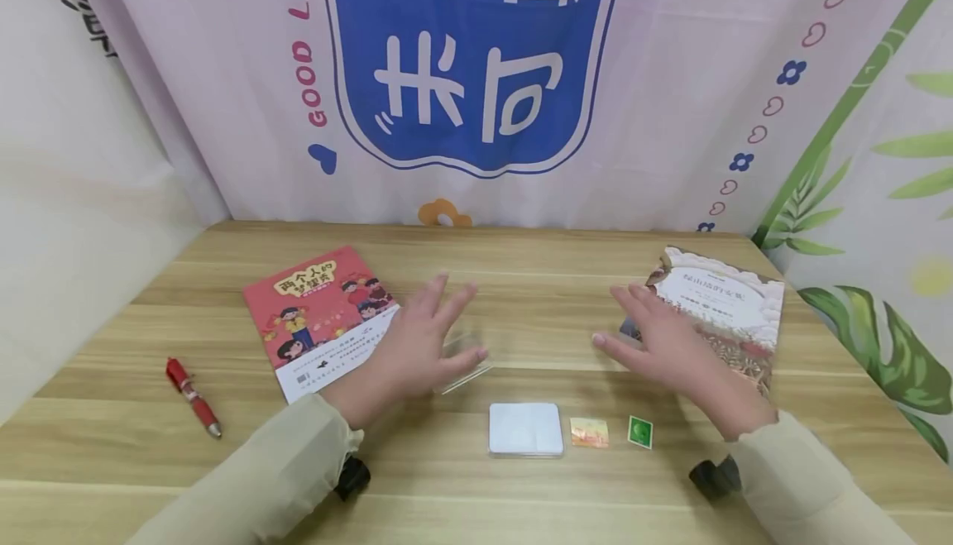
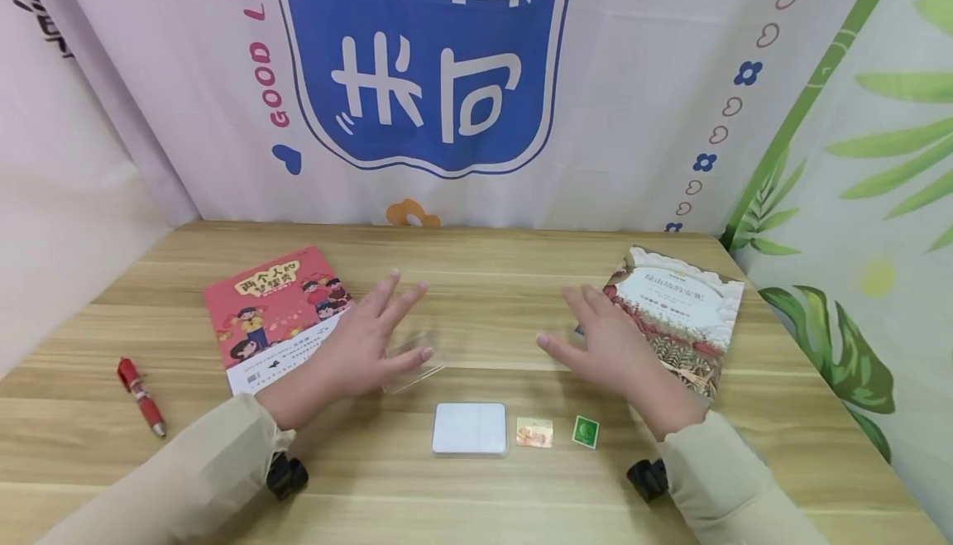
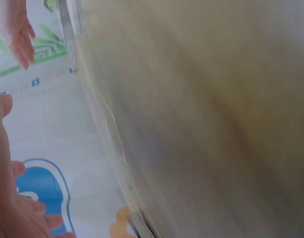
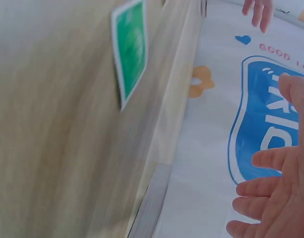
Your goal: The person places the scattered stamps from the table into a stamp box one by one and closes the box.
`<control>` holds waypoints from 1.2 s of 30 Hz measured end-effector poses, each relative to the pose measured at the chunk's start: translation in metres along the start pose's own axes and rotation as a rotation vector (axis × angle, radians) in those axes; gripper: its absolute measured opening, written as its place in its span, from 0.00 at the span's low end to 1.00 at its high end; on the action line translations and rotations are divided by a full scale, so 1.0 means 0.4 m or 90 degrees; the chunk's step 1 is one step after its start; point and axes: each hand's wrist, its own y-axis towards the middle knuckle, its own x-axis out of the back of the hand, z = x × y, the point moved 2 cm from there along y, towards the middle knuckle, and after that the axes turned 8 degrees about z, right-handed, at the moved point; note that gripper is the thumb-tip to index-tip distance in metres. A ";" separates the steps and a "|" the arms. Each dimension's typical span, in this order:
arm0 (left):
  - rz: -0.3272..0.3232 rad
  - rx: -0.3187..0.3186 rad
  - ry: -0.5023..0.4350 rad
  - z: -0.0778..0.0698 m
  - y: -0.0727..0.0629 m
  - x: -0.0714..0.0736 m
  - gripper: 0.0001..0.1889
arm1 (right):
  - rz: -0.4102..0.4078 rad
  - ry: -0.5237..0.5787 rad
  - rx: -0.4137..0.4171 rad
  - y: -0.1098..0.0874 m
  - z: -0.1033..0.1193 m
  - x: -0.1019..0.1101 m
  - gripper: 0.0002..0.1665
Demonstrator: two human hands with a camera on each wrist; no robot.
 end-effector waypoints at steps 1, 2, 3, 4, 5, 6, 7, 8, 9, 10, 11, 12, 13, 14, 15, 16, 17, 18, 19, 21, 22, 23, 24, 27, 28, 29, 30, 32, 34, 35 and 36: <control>0.000 -0.011 -0.004 -0.004 -0.004 -0.001 0.42 | 0.001 0.006 0.004 -0.004 0.004 0.000 0.48; 0.000 -0.022 -0.005 -0.007 -0.007 -0.002 0.42 | 0.002 0.013 0.010 -0.009 0.007 -0.001 0.48; -0.001 -0.034 -0.006 -0.011 -0.011 -0.002 0.42 | 0.001 0.021 0.017 -0.013 0.011 -0.002 0.47; -0.003 -0.046 -0.003 -0.014 -0.014 -0.003 0.41 | 0.002 0.030 0.024 -0.018 0.014 -0.003 0.47; -0.006 -0.058 -0.001 -0.017 -0.017 -0.003 0.40 | 0.002 0.039 0.032 -0.022 0.017 -0.004 0.46; -0.008 -0.071 0.002 -0.020 -0.020 -0.003 0.40 | 0.002 0.045 0.041 -0.026 0.020 -0.005 0.46; -0.010 -0.081 0.000 -0.024 -0.023 -0.004 0.39 | 0.002 0.051 0.049 -0.031 0.023 -0.006 0.46; -0.012 -0.092 0.002 -0.027 -0.027 -0.004 0.38 | 0.001 0.059 0.058 -0.034 0.025 -0.007 0.45; -0.011 -0.102 0.002 -0.030 -0.030 -0.005 0.38 | 0.000 0.066 0.066 -0.038 0.027 -0.008 0.44; -0.012 -0.111 0.002 -0.033 -0.033 -0.006 0.38 | 0.001 0.074 0.073 -0.042 0.030 -0.009 0.44; -0.011 -0.121 0.002 -0.036 -0.036 -0.006 0.37 | 0.002 0.085 0.079 -0.046 0.032 -0.011 0.43; -0.009 -0.130 0.004 -0.039 -0.038 -0.007 0.37 | 0.004 0.095 0.085 -0.050 0.035 -0.012 0.42; -0.007 -0.138 0.007 -0.041 -0.040 -0.008 0.37 | 0.006 0.104 0.088 -0.054 0.037 -0.013 0.41; -0.005 -0.146 0.014 -0.044 -0.042 -0.009 0.36 | 0.008 0.112 0.090 -0.057 0.039 -0.015 0.40; -0.003 -0.153 0.019 -0.046 -0.044 -0.010 0.36 | 0.012 0.119 0.093 -0.061 0.041 -0.016 0.39; 0.000 -0.159 0.022 -0.048 -0.045 -0.010 0.36 | 0.014 0.127 0.095 -0.064 0.042 -0.018 0.38; 0.005 -0.165 0.025 -0.050 -0.047 -0.010 0.36 | 0.016 0.132 0.097 -0.066 0.043 -0.019 0.38; 0.010 -0.170 0.030 -0.052 -0.048 -0.011 0.36 | 0.017 0.135 0.100 -0.069 0.044 -0.020 0.37; 0.017 -0.174 0.033 -0.053 -0.048 -0.011 0.36 | 0.019 0.136 0.102 -0.071 0.044 -0.022 0.37; 0.035 -0.182 0.034 -0.057 -0.049 -0.012 0.37 | 0.026 0.142 0.107 -0.075 0.043 -0.025 0.36; 0.044 -0.186 0.032 -0.059 -0.050 -0.013 0.37 | 0.031 0.143 0.107 -0.077 0.042 -0.027 0.35; 0.053 -0.189 0.034 -0.061 -0.051 -0.013 0.37 | 0.035 0.144 0.108 -0.079 0.041 -0.029 0.35; 0.060 -0.195 0.033 -0.063 -0.051 -0.014 0.37 | 0.040 0.146 0.107 -0.081 0.039 -0.031 0.34; 0.082 -0.208 0.031 -0.069 -0.054 -0.016 0.37 | 0.060 0.152 0.102 -0.084 0.036 -0.038 0.33; 0.090 -0.211 0.029 -0.071 -0.055 -0.017 0.37 | 0.065 0.155 0.101 -0.085 0.035 -0.040 0.32; 0.099 -0.214 0.029 -0.074 -0.056 -0.017 0.37 | 0.068 0.158 0.104 -0.084 0.035 -0.040 0.31; 0.104 -0.218 0.032 -0.076 -0.057 -0.019 0.37 | 0.073 0.161 0.108 -0.084 0.035 -0.041 0.31; 0.122 -0.219 0.036 -0.080 -0.059 -0.021 0.37 | 0.081 0.171 0.117 -0.083 0.034 -0.044 0.29; 0.137 -0.215 0.034 -0.083 -0.060 -0.025 0.37 | 0.089 0.181 0.128 -0.082 0.034 -0.046 0.28; 0.143 -0.214 0.032 -0.085 -0.061 -0.027 0.37 | 0.092 0.186 0.135 -0.081 0.034 -0.047 0.28; 0.149 -0.211 0.030 -0.085 -0.061 -0.030 0.37 | 0.098 0.192 0.138 -0.081 0.034 -0.050 0.27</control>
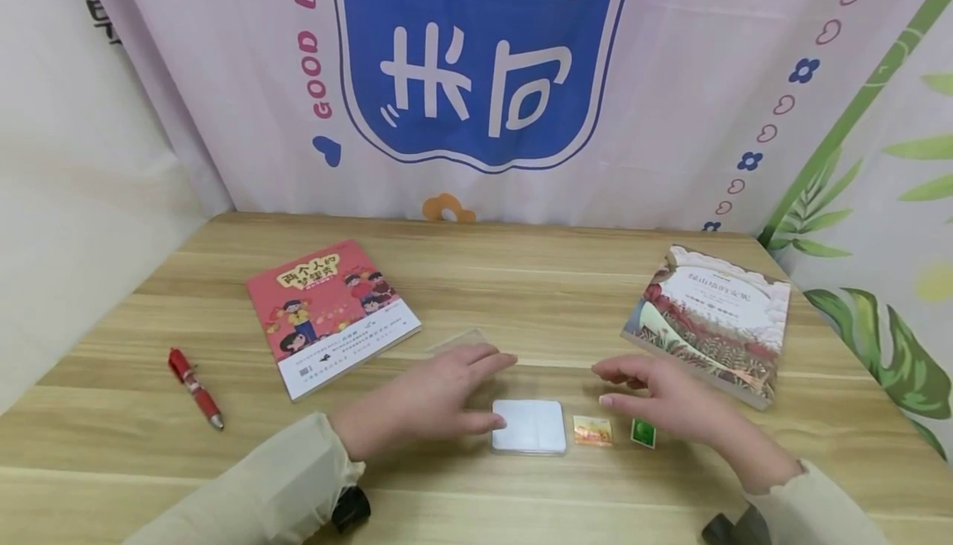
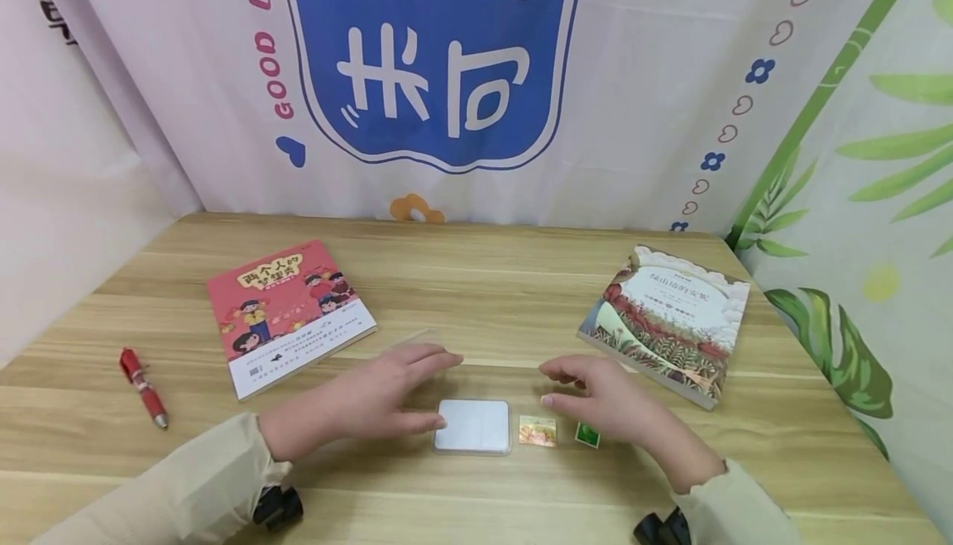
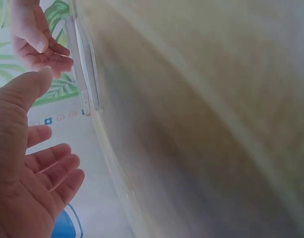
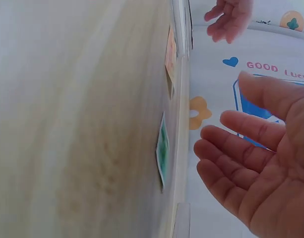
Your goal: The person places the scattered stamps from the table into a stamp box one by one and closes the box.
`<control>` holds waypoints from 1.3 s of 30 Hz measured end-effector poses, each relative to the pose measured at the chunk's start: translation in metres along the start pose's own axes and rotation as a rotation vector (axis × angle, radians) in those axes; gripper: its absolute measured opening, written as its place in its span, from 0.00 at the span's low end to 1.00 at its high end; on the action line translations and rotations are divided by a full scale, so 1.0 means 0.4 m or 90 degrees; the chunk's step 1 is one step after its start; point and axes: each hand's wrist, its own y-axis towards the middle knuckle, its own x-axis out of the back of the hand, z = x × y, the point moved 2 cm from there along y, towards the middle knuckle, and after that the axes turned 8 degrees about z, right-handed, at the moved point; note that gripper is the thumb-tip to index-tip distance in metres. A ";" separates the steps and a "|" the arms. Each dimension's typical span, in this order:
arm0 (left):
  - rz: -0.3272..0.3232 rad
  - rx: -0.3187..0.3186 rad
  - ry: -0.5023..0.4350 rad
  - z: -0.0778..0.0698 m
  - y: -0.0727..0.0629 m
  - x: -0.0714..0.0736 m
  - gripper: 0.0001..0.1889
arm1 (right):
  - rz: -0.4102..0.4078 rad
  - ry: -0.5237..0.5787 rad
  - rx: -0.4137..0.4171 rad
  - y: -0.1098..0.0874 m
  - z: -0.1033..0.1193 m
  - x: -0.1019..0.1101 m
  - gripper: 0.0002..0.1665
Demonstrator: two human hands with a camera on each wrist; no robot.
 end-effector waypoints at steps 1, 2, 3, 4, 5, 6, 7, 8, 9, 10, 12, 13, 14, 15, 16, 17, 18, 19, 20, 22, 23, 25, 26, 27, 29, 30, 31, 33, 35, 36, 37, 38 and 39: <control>0.009 0.003 -0.009 -0.002 0.001 -0.002 0.37 | 0.005 0.005 0.000 0.001 -0.002 -0.002 0.27; 0.016 0.005 -0.013 -0.003 0.002 -0.004 0.37 | 0.010 0.012 0.000 0.001 -0.003 -0.004 0.27; 0.022 0.005 -0.017 -0.004 0.003 -0.007 0.37 | 0.016 0.018 0.000 0.001 -0.003 -0.006 0.26; 0.028 0.004 -0.021 -0.005 0.003 -0.010 0.37 | 0.020 0.022 -0.001 0.001 -0.004 -0.009 0.25; 0.034 0.003 -0.024 -0.007 0.004 -0.013 0.37 | 0.025 0.031 -0.003 0.001 -0.006 -0.012 0.25; 0.039 0.003 -0.026 -0.008 0.004 -0.016 0.37 | 0.029 0.038 -0.004 0.001 -0.007 -0.015 0.24; 0.043 0.001 -0.029 -0.010 0.005 -0.019 0.37 | 0.032 0.044 -0.004 0.000 -0.009 -0.018 0.23; 0.043 -0.001 -0.030 -0.011 0.005 -0.022 0.37 | 0.034 0.053 -0.003 0.000 -0.010 -0.020 0.22; 0.045 -0.002 -0.033 -0.012 0.006 -0.024 0.37 | 0.036 0.062 -0.001 -0.001 -0.012 -0.023 0.22; 0.045 -0.002 -0.035 -0.013 0.006 -0.027 0.37 | 0.036 0.067 0.000 -0.001 -0.013 -0.026 0.21; 0.047 0.001 -0.039 -0.013 0.007 -0.031 0.37 | 0.039 0.082 0.003 -0.001 -0.015 -0.030 0.20; 0.049 0.002 -0.042 -0.013 0.007 -0.033 0.37 | 0.040 0.087 0.006 -0.001 -0.016 -0.032 0.19; 0.050 0.002 -0.043 -0.013 0.008 -0.035 0.37 | 0.041 0.092 0.011 -0.001 -0.016 -0.034 0.18; 0.053 0.002 -0.044 -0.013 0.008 -0.037 0.37 | 0.042 0.094 0.016 -0.001 -0.017 -0.036 0.17; 0.055 0.001 -0.046 -0.013 0.007 -0.039 0.37 | 0.042 0.094 0.021 -0.001 -0.017 -0.038 0.16; 0.057 0.000 -0.047 -0.013 0.007 -0.042 0.37 | 0.042 0.101 0.025 -0.002 -0.017 -0.040 0.14; 0.058 -0.001 -0.047 -0.013 0.007 -0.044 0.37 | 0.040 0.102 0.031 -0.002 -0.017 -0.041 0.13; 0.057 -0.003 -0.046 -0.013 0.007 -0.045 0.37 | 0.038 0.103 0.037 -0.003 -0.018 -0.043 0.11; 0.056 -0.004 -0.045 -0.013 0.007 -0.047 0.37 | 0.036 0.108 0.040 -0.003 -0.018 -0.045 0.10; 0.055 -0.003 -0.046 -0.013 0.008 -0.049 0.37 | 0.032 0.117 0.041 -0.004 -0.020 -0.047 0.08; 0.055 -0.003 -0.046 -0.012 0.008 -0.050 0.37 | 0.028 0.120 0.040 -0.004 -0.022 -0.049 0.08; 0.053 -0.003 -0.050 -0.011 0.007 -0.050 0.36 | 0.021 0.120 0.039 -0.003 -0.025 -0.052 0.07; 0.053 -0.002 -0.051 -0.011 0.007 -0.051 0.36 | 0.017 0.120 0.037 -0.002 -0.026 -0.053 0.06; 0.054 -0.002 -0.054 -0.011 0.007 -0.051 0.36 | 0.011 0.114 0.037 -0.001 -0.027 -0.055 0.05; 0.054 -0.002 -0.058 -0.010 0.008 -0.052 0.35 | 0.000 0.103 0.035 0.002 -0.030 -0.059 0.03; 0.053 -0.002 -0.059 -0.010 0.008 -0.052 0.35 | -0.006 0.099 0.032 0.003 -0.030 -0.061 0.02; 0.054 -0.001 -0.060 -0.010 0.008 -0.052 0.35 | -0.011 0.096 0.029 0.004 -0.031 -0.064 0.02; 0.055 0.002 -0.063 -0.009 0.009 -0.052 0.34 | -0.019 0.085 0.027 0.006 -0.032 -0.067 0.02; 0.058 0.006 -0.066 -0.009 0.010 -0.052 0.33 | -0.023 0.082 0.019 0.008 -0.032 -0.071 0.03; 0.060 0.008 -0.069 -0.009 0.010 -0.052 0.32 | -0.024 0.080 0.016 0.008 -0.032 -0.072 0.03; 0.063 0.011 -0.072 -0.008 0.011 -0.052 0.31 | -0.023 0.079 0.012 0.009 -0.032 -0.073 0.03; 0.064 0.013 -0.075 -0.008 0.011 -0.052 0.31 | -0.022 0.078 0.009 0.010 -0.033 -0.074 0.03; 0.066 0.014 -0.077 -0.008 0.011 -0.052 0.30 | -0.020 0.079 0.005 0.011 -0.034 -0.075 0.03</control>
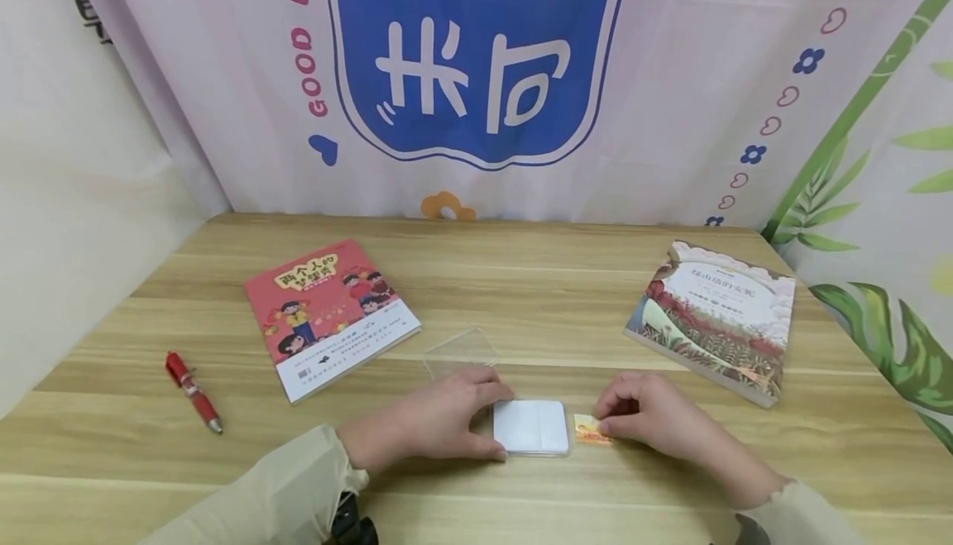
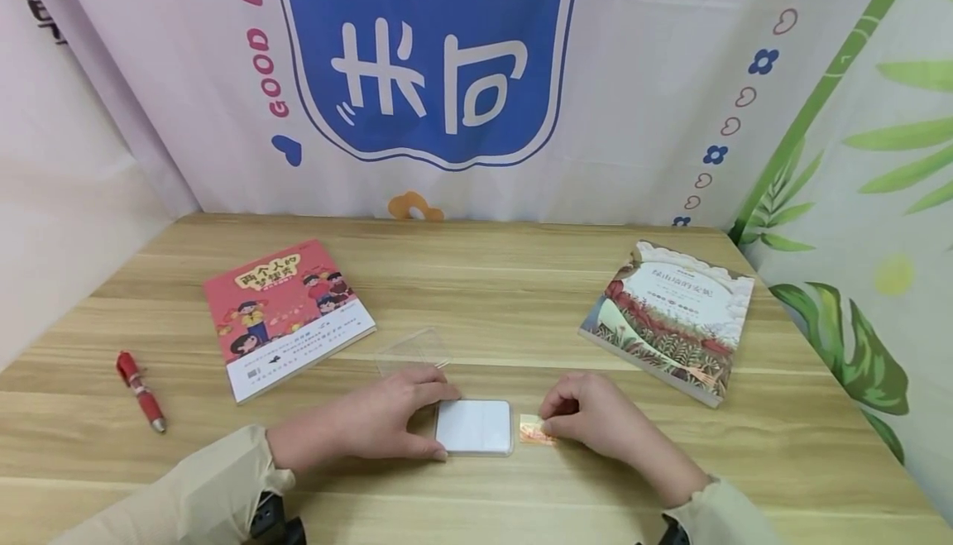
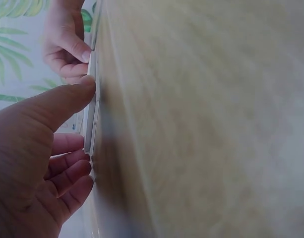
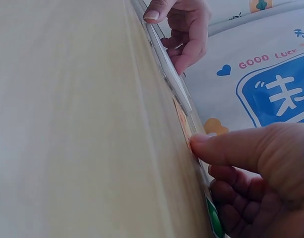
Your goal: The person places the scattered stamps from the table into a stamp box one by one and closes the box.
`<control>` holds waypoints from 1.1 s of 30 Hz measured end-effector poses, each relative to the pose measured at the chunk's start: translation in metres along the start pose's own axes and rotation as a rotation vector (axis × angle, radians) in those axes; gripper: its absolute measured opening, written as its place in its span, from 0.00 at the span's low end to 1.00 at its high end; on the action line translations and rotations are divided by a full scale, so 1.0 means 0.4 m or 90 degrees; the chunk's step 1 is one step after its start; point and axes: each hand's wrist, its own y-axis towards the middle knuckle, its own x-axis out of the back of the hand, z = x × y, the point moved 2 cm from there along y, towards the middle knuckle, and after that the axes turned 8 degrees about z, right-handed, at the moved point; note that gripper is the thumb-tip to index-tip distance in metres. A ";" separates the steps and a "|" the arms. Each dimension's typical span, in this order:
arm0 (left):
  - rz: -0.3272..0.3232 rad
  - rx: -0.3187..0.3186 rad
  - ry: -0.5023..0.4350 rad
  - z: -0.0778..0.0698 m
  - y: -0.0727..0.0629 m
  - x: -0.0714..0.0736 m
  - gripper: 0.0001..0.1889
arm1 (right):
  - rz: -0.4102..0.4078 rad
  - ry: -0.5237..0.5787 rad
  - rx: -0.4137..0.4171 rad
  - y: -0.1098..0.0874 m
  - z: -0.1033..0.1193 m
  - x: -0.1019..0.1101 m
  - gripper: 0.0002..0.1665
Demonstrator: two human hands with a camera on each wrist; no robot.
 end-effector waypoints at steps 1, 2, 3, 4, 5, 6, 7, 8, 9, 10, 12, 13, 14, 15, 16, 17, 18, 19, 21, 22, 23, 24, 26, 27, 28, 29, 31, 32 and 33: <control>0.000 0.000 -0.004 0.000 0.000 0.000 0.30 | 0.001 0.003 -0.007 0.001 0.000 0.000 0.03; 0.000 0.000 -0.007 0.001 0.000 0.000 0.30 | 0.003 0.006 -0.012 0.002 0.000 0.000 0.03; -0.001 -0.001 -0.010 0.001 0.000 0.000 0.30 | 0.005 0.007 -0.014 0.002 0.000 -0.001 0.04; -0.004 -0.002 -0.014 0.002 0.001 0.000 0.30 | 0.007 0.010 -0.015 0.003 -0.001 -0.001 0.04; -0.006 -0.002 -0.018 0.003 0.001 0.000 0.29 | 0.009 0.013 -0.015 0.004 -0.001 -0.001 0.04; -0.008 -0.001 -0.022 0.004 0.001 -0.001 0.29 | 0.009 0.017 -0.018 0.005 -0.001 -0.002 0.04; -0.010 0.000 -0.026 0.005 0.001 -0.001 0.29 | 0.010 0.022 -0.019 0.006 -0.001 -0.002 0.05; -0.011 0.002 -0.029 0.006 0.000 -0.001 0.29 | 0.011 0.025 -0.018 0.007 -0.002 -0.003 0.05; -0.012 0.004 -0.032 0.007 0.000 -0.001 0.29 | 0.011 0.028 -0.018 0.008 -0.002 -0.004 0.05; -0.012 0.006 -0.036 0.008 0.000 -0.001 0.29 | 0.011 0.033 -0.018 0.008 -0.002 -0.005 0.05; -0.010 0.009 -0.040 0.009 0.000 -0.002 0.29 | 0.010 0.041 -0.020 0.009 -0.002 -0.006 0.05; -0.008 0.010 -0.042 0.009 0.000 -0.002 0.29 | 0.009 0.044 -0.019 0.009 -0.002 -0.006 0.05; -0.007 0.011 -0.044 0.010 0.000 -0.002 0.29 | 0.008 0.046 -0.021 0.009 -0.002 -0.007 0.05; -0.007 0.011 -0.046 0.010 0.001 -0.002 0.29 | 0.007 0.048 -0.023 0.009 -0.002 -0.007 0.05; -0.007 0.011 -0.048 0.010 0.001 -0.003 0.29 | 0.006 0.054 -0.025 0.008 -0.002 -0.008 0.05; -0.008 0.012 -0.051 0.011 0.002 -0.003 0.29 | 0.004 0.058 -0.030 0.008 -0.001 -0.009 0.05; -0.008 0.013 -0.054 0.011 0.003 -0.004 0.29 | 0.003 0.063 -0.036 0.009 0.000 -0.010 0.05; -0.009 0.014 -0.057 0.012 0.004 -0.004 0.29 | 0.001 0.066 -0.043 0.009 0.002 -0.011 0.06; -0.011 0.014 -0.065 0.013 0.005 -0.006 0.28 | 0.000 0.078 -0.059 0.011 0.004 -0.013 0.06; -0.013 0.014 -0.071 0.014 0.005 -0.006 0.28 | 0.000 0.083 -0.068 0.012 0.006 -0.014 0.06; -0.014 0.014 -0.076 0.015 0.006 -0.007 0.28 | 0.002 0.086 -0.076 0.013 0.007 -0.014 0.06; -0.016 0.012 -0.082 0.015 0.006 -0.007 0.28 | 0.004 0.092 -0.084 0.014 0.008 -0.014 0.06; -0.019 0.009 -0.091 0.016 0.008 -0.008 0.28 | 0.009 0.101 -0.096 0.016 0.009 -0.014 0.06; -0.020 0.008 -0.095 0.015 0.009 -0.009 0.27 | 0.011 0.104 -0.101 0.017 0.010 -0.013 0.06; -0.022 0.005 -0.099 0.015 0.010 -0.009 0.27 | 0.014 0.108 -0.106 0.017 0.011 -0.012 0.06; -0.022 0.004 -0.102 0.015 0.011 -0.009 0.27 | 0.015 0.111 -0.109 0.017 0.012 -0.012 0.06; -0.022 0.004 -0.107 0.015 0.014 -0.010 0.27 | 0.015 0.113 -0.114 0.016 0.013 -0.011 0.06; -0.022 0.004 -0.109 0.015 0.015 -0.010 0.27 | 0.015 0.114 -0.115 0.015 0.014 -0.010 0.06; -0.024 0.002 -0.110 0.014 0.016 -0.011 0.26 | 0.015 0.114 -0.116 0.014 0.014 -0.010 0.06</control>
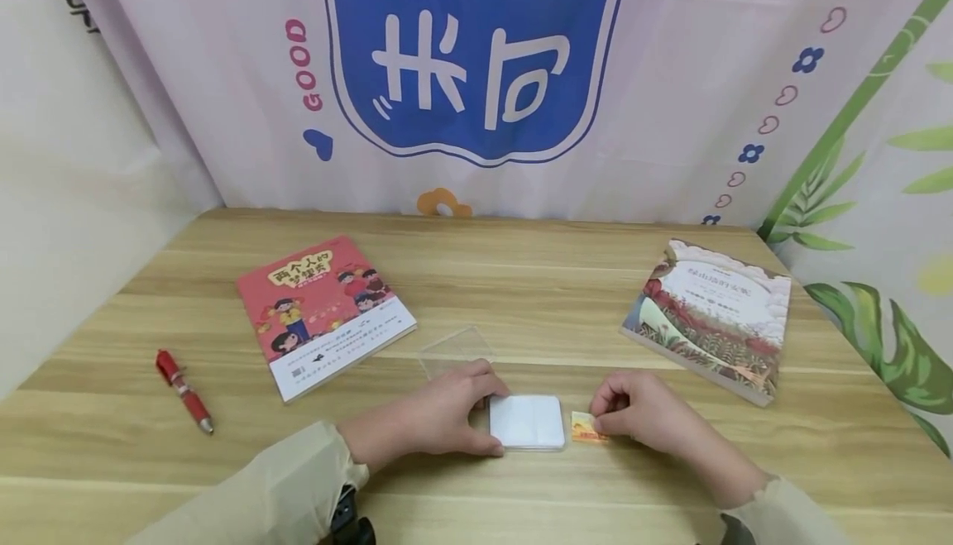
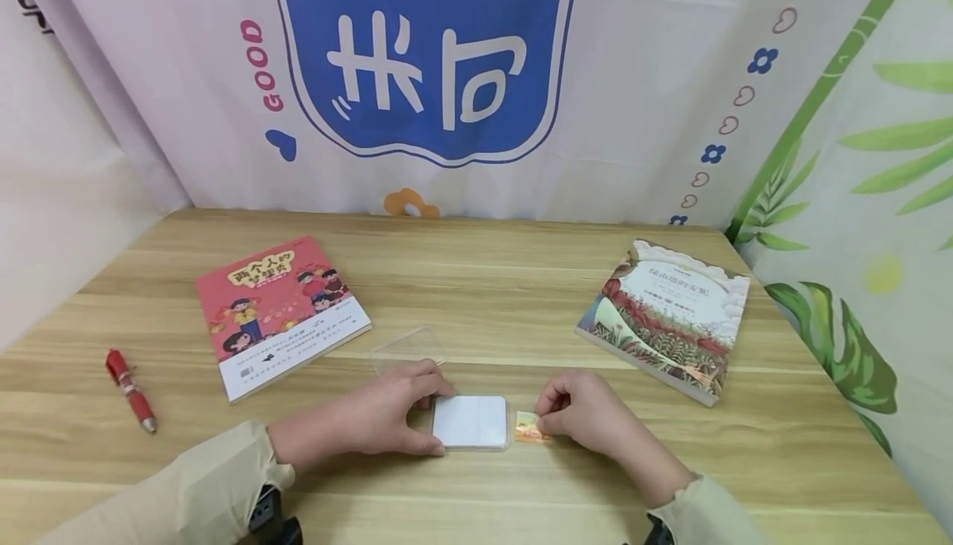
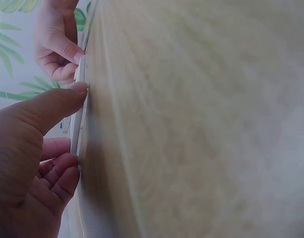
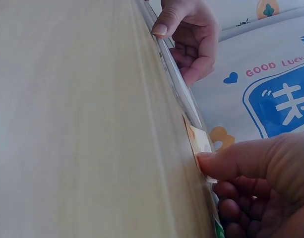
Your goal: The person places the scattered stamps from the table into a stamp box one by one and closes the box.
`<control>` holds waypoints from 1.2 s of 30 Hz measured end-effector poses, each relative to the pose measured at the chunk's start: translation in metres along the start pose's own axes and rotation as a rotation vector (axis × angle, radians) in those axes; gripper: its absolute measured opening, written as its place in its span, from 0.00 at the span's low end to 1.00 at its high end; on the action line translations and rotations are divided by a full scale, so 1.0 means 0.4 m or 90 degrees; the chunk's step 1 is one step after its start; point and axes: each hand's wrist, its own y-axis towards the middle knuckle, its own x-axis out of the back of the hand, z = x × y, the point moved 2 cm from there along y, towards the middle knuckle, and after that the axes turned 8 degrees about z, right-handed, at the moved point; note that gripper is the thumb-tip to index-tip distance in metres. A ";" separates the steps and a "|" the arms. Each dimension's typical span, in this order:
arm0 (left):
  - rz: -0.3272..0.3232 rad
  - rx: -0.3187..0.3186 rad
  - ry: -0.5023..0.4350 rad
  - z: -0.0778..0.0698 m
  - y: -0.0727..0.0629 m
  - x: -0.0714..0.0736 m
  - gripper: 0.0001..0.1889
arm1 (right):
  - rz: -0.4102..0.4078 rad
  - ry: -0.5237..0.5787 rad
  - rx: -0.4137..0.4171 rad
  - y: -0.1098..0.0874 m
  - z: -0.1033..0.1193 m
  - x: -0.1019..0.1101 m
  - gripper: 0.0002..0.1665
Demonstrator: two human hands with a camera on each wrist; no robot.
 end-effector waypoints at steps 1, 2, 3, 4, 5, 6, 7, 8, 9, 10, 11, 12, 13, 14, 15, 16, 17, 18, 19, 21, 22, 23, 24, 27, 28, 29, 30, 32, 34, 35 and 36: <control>-0.001 -0.001 0.000 0.000 0.000 0.000 0.26 | 0.001 -0.001 0.001 0.000 0.000 0.000 0.06; -0.002 -0.002 -0.001 0.000 0.000 -0.001 0.26 | 0.003 -0.002 0.002 0.001 0.000 0.001 0.06; -0.002 -0.002 -0.003 0.001 0.001 -0.001 0.26 | 0.007 -0.002 0.002 0.001 0.000 0.002 0.06; -0.003 -0.004 -0.004 0.001 0.001 -0.001 0.26 | 0.014 0.001 0.002 0.002 -0.001 0.003 0.06; -0.003 -0.005 -0.003 0.001 0.001 -0.001 0.26 | 0.023 0.006 0.000 0.003 -0.001 0.005 0.06; -0.003 -0.005 -0.003 0.001 0.001 -0.001 0.26 | 0.033 0.012 -0.002 0.004 -0.002 0.007 0.06; -0.002 -0.005 -0.005 0.001 0.001 -0.001 0.25 | 0.046 0.023 -0.005 0.005 -0.002 0.009 0.06; 0.000 -0.004 -0.006 0.001 0.001 -0.001 0.25 | 0.059 0.035 -0.009 0.005 -0.003 0.012 0.06; 0.001 -0.002 -0.007 0.001 0.002 0.000 0.25 | 0.073 0.049 -0.013 0.006 -0.003 0.015 0.07; 0.003 -0.001 -0.007 0.001 0.002 0.001 0.25 | 0.085 0.062 -0.016 0.007 -0.002 0.019 0.07; 0.006 0.001 -0.008 0.001 0.002 0.001 0.25 | 0.094 0.071 -0.017 0.007 -0.002 0.022 0.07; 0.008 0.003 -0.010 0.001 0.002 0.001 0.25 | 0.102 0.077 -0.017 0.008 -0.001 0.025 0.07; 0.011 0.005 -0.013 0.001 0.002 0.002 0.25 | 0.107 0.082 -0.016 0.009 -0.001 0.028 0.08; 0.013 0.007 -0.013 0.001 0.003 0.002 0.25 | 0.111 0.083 -0.014 0.010 0.000 0.031 0.08; 0.015 0.009 -0.014 0.001 0.003 0.002 0.25 | 0.111 0.081 -0.011 0.011 0.001 0.033 0.08; 0.016 0.011 -0.014 0.001 0.003 0.002 0.25 | 0.111 0.078 -0.009 0.012 0.001 0.036 0.08; 0.017 0.012 -0.015 0.001 0.004 0.002 0.25 | 0.109 0.074 -0.006 0.013 0.001 0.038 0.08; 0.017 0.012 -0.015 0.001 0.004 0.002 0.25 | 0.108 0.071 -0.002 0.014 0.001 0.040 0.08; 0.017 0.013 -0.015 0.002 0.004 0.002 0.25 | 0.107 0.071 0.000 0.015 0.000 0.042 0.08; 0.018 0.014 -0.018 0.003 0.005 0.001 0.25 | 0.104 0.066 0.004 0.018 -0.002 0.046 0.08; 0.018 0.014 -0.019 0.003 0.005 0.001 0.25 | 0.102 0.065 0.004 0.019 -0.004 0.048 0.08; 0.017 0.014 -0.022 0.003 0.005 0.001 0.25 | 0.100 0.066 0.004 0.020 -0.006 0.050 0.08; 0.017 0.015 -0.025 0.003 0.005 0.001 0.25 | 0.101 0.074 0.002 0.022 -0.008 0.051 0.08; 0.016 0.016 -0.033 0.004 0.003 0.000 0.25 | 0.106 0.100 -0.004 0.027 -0.015 0.056 0.09; 0.014 0.016 -0.035 0.004 0.003 0.000 0.25 | 0.110 0.112 -0.004 0.028 -0.017 0.057 0.10; 0.013 0.016 -0.039 0.004 0.003 0.000 0.25 | 0.116 0.126 -0.004 0.029 -0.020 0.059 0.10; 0.012 0.017 -0.042 0.004 0.002 0.000 0.25 | 0.122 0.140 -0.003 0.030 -0.023 0.060 0.11; 0.010 0.017 -0.049 0.005 0.002 0.000 0.25 | 0.131 0.159 -0.005 0.032 -0.027 0.062 0.11; 0.007 0.017 -0.057 0.005 0.001 0.000 0.25 | 0.138 0.175 -0.007 0.032 -0.029 0.063 0.10; 0.005 0.017 -0.059 0.005 0.001 0.000 0.25 | 0.141 0.183 -0.008 0.033 -0.029 0.064 0.10; 0.003 0.016 -0.060 0.005 0.001 0.000 0.26 | 0.143 0.189 -0.010 0.033 -0.028 0.064 0.10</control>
